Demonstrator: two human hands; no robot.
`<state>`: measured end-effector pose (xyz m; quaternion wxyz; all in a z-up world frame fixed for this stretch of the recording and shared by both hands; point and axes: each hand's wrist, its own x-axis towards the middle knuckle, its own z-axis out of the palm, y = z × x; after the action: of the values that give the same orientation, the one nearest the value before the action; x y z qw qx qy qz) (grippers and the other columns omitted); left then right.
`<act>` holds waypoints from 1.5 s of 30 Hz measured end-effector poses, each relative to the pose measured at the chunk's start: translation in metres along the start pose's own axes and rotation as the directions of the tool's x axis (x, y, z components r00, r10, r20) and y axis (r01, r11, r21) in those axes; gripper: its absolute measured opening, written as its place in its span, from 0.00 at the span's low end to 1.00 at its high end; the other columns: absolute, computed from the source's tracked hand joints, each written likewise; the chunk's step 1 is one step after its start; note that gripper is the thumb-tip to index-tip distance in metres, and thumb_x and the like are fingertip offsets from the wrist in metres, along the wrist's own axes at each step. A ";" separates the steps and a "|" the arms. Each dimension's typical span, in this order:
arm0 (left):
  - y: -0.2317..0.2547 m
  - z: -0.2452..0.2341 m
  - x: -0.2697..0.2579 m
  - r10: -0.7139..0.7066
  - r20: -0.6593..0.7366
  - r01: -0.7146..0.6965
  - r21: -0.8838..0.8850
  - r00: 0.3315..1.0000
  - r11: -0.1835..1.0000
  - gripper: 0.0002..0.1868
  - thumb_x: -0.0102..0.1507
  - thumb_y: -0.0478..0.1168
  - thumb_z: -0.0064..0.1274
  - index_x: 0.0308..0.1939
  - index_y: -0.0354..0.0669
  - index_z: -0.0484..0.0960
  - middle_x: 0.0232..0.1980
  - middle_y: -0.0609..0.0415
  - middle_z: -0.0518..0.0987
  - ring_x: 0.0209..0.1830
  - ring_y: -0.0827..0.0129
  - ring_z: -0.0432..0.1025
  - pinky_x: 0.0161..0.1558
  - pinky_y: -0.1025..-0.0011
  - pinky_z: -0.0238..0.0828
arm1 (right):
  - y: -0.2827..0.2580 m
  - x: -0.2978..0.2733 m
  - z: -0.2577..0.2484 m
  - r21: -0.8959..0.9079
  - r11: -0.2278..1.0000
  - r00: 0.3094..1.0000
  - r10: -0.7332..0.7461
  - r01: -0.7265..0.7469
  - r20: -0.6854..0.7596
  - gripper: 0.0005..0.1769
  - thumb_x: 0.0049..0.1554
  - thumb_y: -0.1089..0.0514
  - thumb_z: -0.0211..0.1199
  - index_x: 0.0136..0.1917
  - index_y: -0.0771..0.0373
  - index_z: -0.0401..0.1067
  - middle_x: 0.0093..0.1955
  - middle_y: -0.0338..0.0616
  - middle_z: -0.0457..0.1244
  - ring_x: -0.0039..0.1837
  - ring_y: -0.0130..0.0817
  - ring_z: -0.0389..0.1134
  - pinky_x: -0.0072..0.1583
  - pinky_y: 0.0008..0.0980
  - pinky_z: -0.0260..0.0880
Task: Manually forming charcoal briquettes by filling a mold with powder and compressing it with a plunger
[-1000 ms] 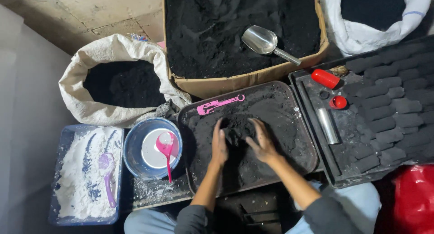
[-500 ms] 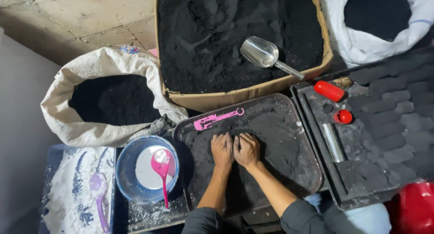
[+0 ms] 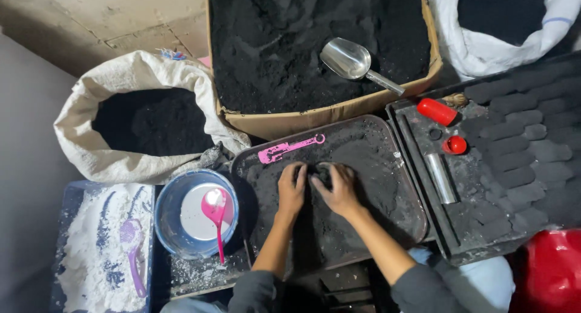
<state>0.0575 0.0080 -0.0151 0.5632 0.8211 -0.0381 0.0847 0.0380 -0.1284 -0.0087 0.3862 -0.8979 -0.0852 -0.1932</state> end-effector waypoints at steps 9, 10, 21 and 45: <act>-0.017 -0.029 -0.038 -0.065 0.076 0.058 0.097 0.995 0.994 0.25 0.66 0.49 0.21 0.60 0.37 0.59 0.62 0.33 0.58 0.65 0.43 0.47 0.62 0.49 0.37 | 0.059 0.031 -0.010 -0.043 0.997 0.972 0.078 -0.070 0.222 0.23 0.57 0.47 0.44 0.62 0.59 0.60 0.65 0.52 0.53 0.68 0.46 0.50 0.64 0.47 0.46; -0.013 -0.022 -0.035 -0.064 0.069 0.057 0.098 0.996 0.994 0.25 0.66 0.49 0.21 0.60 0.37 0.59 0.62 0.33 0.58 0.65 0.43 0.47 0.62 0.49 0.37 | 0.046 0.031 -0.003 -0.040 0.997 0.972 0.071 -0.063 0.223 0.23 0.57 0.47 0.44 0.62 0.59 0.60 0.65 0.52 0.53 0.68 0.46 0.50 0.64 0.47 0.46; 0.017 0.002 -0.037 0.123 0.151 -0.127 0.020 0.981 0.992 0.31 0.64 0.54 0.18 0.62 0.35 0.57 0.63 0.38 0.59 0.65 0.47 0.48 0.62 0.55 0.39 | 0.007 -0.052 0.031 -0.053 0.997 0.946 -0.035 0.055 0.322 0.27 0.53 0.62 0.36 0.67 0.66 0.49 0.70 0.52 0.44 0.71 0.43 0.42 0.68 0.44 0.39; -0.023 0.015 -0.008 0.195 -0.061 -0.173 0.264 0.979 0.949 0.20 0.63 0.44 0.33 0.17 0.44 0.69 0.17 0.50 0.66 0.22 0.59 0.64 0.32 0.68 0.60 | 0.007 -0.007 0.042 0.162 0.962 0.976 0.217 -0.219 0.026 0.19 0.55 0.54 0.52 0.27 0.65 0.62 0.25 0.49 0.56 0.32 0.44 0.61 0.37 0.36 0.61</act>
<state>0.0546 0.0023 -0.0429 0.4426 0.8756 -0.0788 0.1768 0.0454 -0.1027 -0.0427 0.4773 -0.8678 -0.0030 -0.1384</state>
